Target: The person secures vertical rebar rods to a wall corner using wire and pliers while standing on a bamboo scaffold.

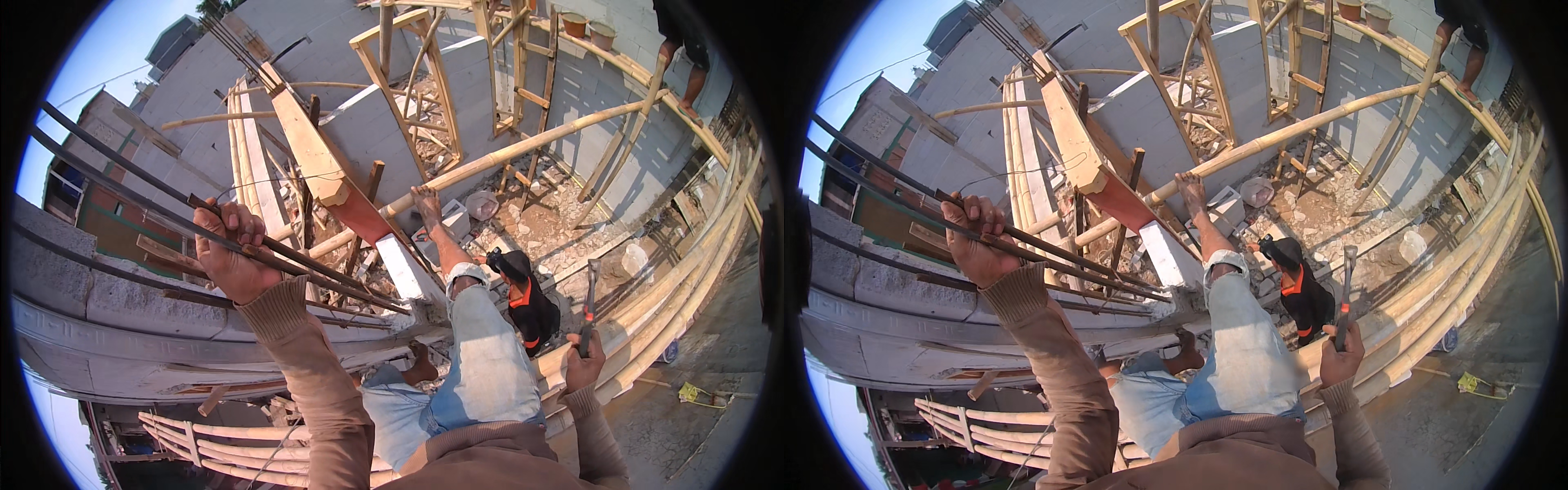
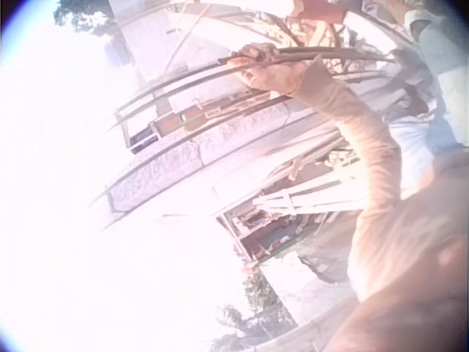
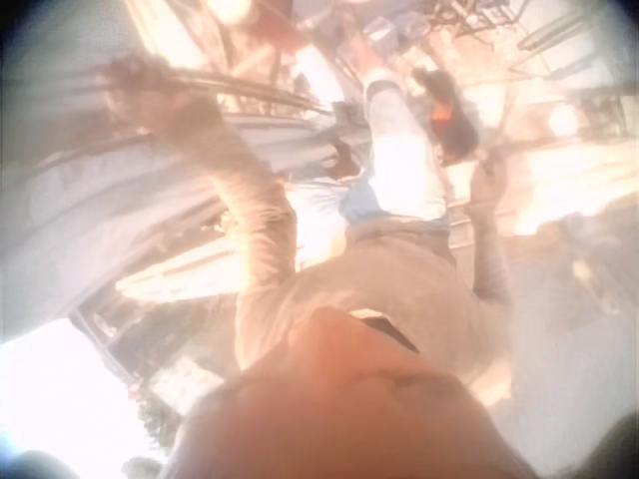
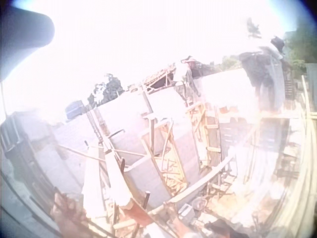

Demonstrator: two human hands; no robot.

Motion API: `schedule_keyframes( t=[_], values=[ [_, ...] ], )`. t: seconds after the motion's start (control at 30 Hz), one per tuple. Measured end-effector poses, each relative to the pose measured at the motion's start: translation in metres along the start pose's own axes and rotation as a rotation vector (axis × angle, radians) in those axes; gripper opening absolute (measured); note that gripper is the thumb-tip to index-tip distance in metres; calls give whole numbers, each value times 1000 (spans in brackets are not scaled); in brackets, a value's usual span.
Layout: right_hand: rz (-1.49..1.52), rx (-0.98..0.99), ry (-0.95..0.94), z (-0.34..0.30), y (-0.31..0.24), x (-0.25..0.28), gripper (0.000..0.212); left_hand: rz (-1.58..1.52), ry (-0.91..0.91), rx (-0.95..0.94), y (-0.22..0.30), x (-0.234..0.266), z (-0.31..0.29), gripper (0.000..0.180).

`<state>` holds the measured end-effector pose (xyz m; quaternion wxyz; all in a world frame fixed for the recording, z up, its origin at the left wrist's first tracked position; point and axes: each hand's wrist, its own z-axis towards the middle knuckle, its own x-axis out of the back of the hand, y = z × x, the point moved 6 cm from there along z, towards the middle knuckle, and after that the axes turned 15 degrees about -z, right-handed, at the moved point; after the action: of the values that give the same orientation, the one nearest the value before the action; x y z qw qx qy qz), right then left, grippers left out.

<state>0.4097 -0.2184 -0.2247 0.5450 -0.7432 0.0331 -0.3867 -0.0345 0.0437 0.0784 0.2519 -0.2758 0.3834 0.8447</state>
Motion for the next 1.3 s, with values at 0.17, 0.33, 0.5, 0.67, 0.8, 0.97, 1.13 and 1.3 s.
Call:
schedule_keyframes(
  t=[0.17,0.33,0.5,0.67,0.8,0.97,1.13,1.3],
  values=[
    [-327,929,388,46,-224,-2,38,43,20,8,-12,-12,-3,25],
    [-462,1280,348,44,-362,-40,60,45,32,-2,-3,0,-3,24],
    [-581,1452,419,31,-425,-61,65,20,76,-12,-8,-7,-4,18],
    [-707,1489,470,17,-444,-72,57,33,57,-31,-9,4,-2,13],
    [-786,1503,609,20,-450,-77,45,9,69,-16,-10,3,-2,17],
    [-783,1484,795,16,-454,-70,36,29,111,-36,-11,-1,-2,18],
    [-777,1485,890,12,-461,-59,36,7,118,-27,-9,0,-3,17],
    [-749,1648,754,15,-466,-55,22,8,107,-24,-7,-1,-3,17]
  ],
)
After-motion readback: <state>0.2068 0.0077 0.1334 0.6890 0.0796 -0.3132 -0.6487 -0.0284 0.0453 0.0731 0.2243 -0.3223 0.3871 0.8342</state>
